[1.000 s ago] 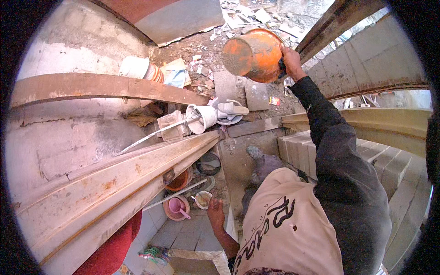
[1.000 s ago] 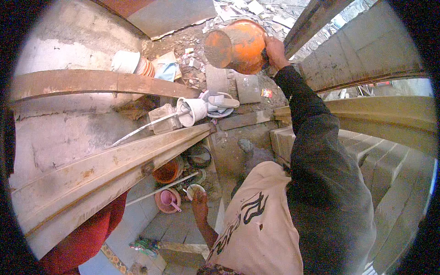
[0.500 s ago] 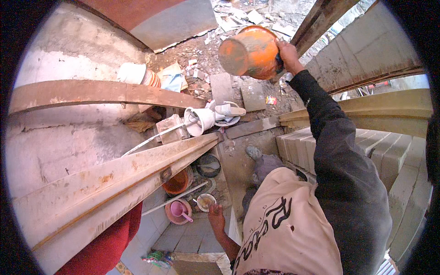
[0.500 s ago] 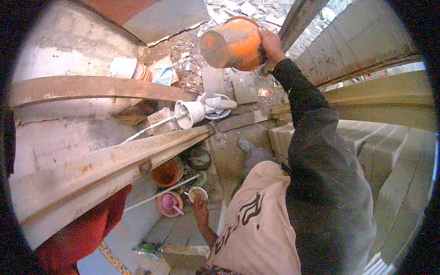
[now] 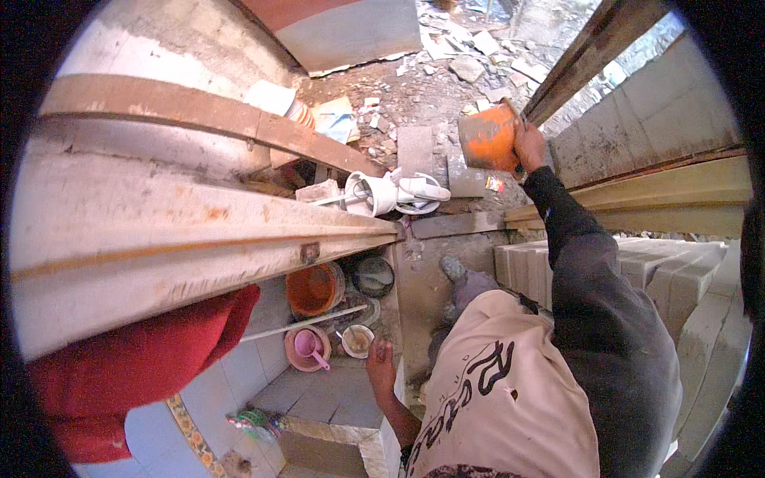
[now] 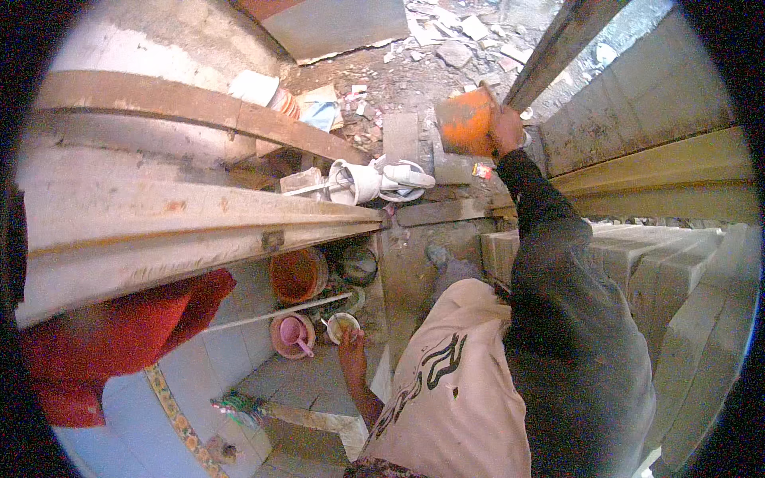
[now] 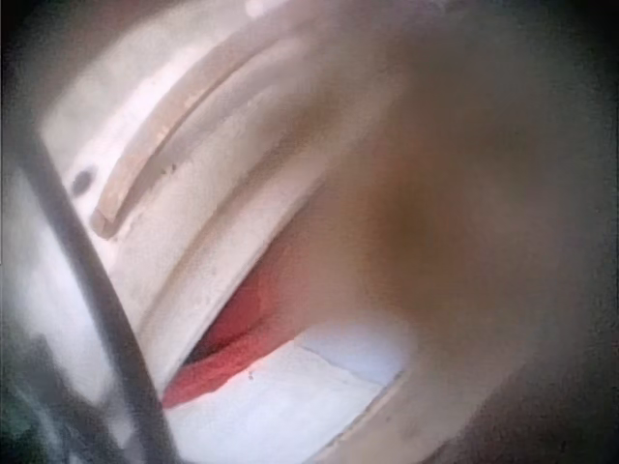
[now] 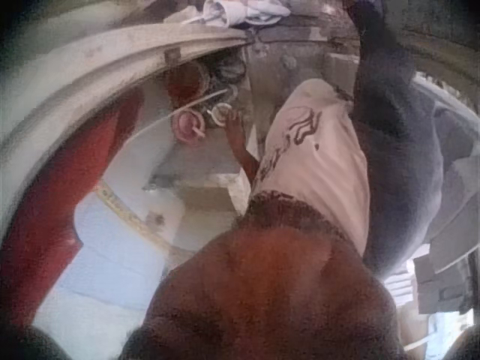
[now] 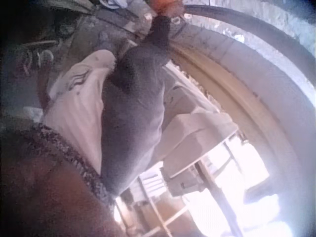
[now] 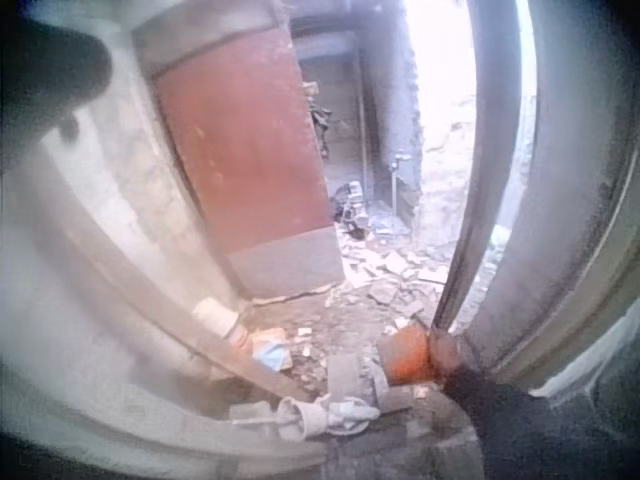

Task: The person washes an orange plastic basin using a dark cloth and water from a tap. They scrub the basin's interior and exterior, rinse it, and repeat the process with a second, lighter-colored basin.

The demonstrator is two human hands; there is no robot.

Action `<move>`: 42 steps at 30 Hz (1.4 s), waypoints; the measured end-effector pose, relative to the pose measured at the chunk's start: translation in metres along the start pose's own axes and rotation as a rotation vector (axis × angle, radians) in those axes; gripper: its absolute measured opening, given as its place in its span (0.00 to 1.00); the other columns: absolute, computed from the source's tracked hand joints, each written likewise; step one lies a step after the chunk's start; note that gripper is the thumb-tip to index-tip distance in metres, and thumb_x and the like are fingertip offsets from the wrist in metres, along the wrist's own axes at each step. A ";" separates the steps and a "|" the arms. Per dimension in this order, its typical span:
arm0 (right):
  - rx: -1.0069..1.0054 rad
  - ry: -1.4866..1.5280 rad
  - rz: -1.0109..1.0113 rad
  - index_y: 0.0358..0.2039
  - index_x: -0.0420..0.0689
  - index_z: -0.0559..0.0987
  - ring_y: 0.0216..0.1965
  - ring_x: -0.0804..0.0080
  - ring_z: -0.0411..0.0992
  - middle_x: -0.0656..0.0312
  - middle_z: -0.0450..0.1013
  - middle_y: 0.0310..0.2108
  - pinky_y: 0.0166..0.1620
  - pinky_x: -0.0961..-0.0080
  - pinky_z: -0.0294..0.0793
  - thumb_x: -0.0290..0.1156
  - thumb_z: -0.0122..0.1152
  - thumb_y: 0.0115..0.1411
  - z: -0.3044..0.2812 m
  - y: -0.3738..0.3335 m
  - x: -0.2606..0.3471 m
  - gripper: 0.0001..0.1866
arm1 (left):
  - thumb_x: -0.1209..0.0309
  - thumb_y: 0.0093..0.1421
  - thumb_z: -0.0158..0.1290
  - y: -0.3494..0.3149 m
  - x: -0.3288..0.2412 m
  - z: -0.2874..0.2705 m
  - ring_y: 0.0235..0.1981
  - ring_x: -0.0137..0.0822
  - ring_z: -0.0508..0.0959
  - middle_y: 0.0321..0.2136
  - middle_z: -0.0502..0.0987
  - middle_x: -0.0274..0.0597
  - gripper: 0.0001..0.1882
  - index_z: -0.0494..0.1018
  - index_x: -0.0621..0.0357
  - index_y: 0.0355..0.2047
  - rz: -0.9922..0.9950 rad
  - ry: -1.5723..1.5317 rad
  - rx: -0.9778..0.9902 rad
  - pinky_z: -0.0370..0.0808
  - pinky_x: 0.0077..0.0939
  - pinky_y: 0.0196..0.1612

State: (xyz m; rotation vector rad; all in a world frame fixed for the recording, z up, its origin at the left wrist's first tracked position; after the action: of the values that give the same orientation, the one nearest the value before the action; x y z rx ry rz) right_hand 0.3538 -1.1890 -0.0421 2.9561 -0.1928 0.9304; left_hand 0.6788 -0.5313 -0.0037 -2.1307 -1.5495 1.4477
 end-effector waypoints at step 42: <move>1.280 0.417 -1.434 0.44 0.41 0.81 0.40 0.55 0.73 0.54 0.76 0.38 0.44 0.63 0.72 0.24 0.73 0.53 0.006 -0.706 0.278 0.17 | 0.83 0.58 0.53 -0.324 0.238 -0.147 0.44 0.34 0.79 0.49 0.77 0.37 0.30 0.66 0.55 0.62 0.184 -1.519 -1.575 0.78 0.33 0.47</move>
State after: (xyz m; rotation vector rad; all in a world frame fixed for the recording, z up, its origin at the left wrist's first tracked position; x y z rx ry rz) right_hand 0.6744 -0.5193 0.1135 2.0767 2.8190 1.4186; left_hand 0.5770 -0.1346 0.1205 -0.8341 -4.1032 2.5643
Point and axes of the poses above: each hand's wrist, its own y-axis towards the middle knuckle, its own z-axis out of the palm, x = y × z, the point moved 9 cm from there along y, towards the middle knuckle
